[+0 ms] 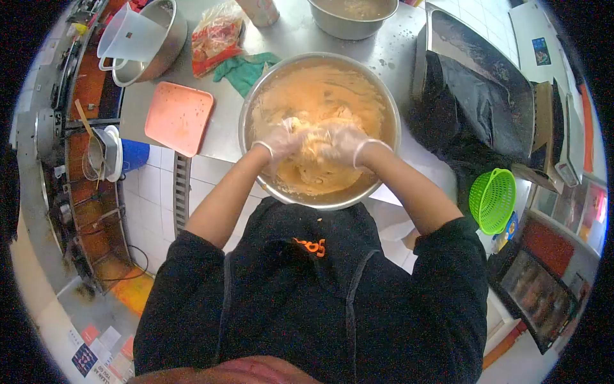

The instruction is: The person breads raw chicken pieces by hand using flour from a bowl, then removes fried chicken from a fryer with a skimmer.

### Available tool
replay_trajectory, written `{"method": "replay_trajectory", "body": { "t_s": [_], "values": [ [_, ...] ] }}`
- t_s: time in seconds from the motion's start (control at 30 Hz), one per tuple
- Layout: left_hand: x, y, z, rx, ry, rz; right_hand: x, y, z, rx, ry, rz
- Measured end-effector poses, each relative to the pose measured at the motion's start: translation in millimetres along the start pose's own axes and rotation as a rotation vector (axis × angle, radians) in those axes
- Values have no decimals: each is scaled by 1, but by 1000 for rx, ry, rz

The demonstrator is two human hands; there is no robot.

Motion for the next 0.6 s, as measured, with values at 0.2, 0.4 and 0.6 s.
{"method": "replay_trajectory", "body": {
  "t_s": [0.2,0.4,0.6],
  "values": [
    [6,-1,-14,-107,329,9,-7,22,-27,335,60,-345],
    [43,-1,8,-280,387,-1272,15,-41,13,424,-391,754],
    [66,17,54,-115,336,-1512,8,-43,10,220,-228,1235]
  ]
}}
Point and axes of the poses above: each hand's wrist, its own z-axis towards the middle knuckle, its own x-axis out of the palm, y = z × x, the point moved 1 cm from there along z, towards the middle knuckle, and after that the axes turned 6 degrees about y, right-handed, at the moved point
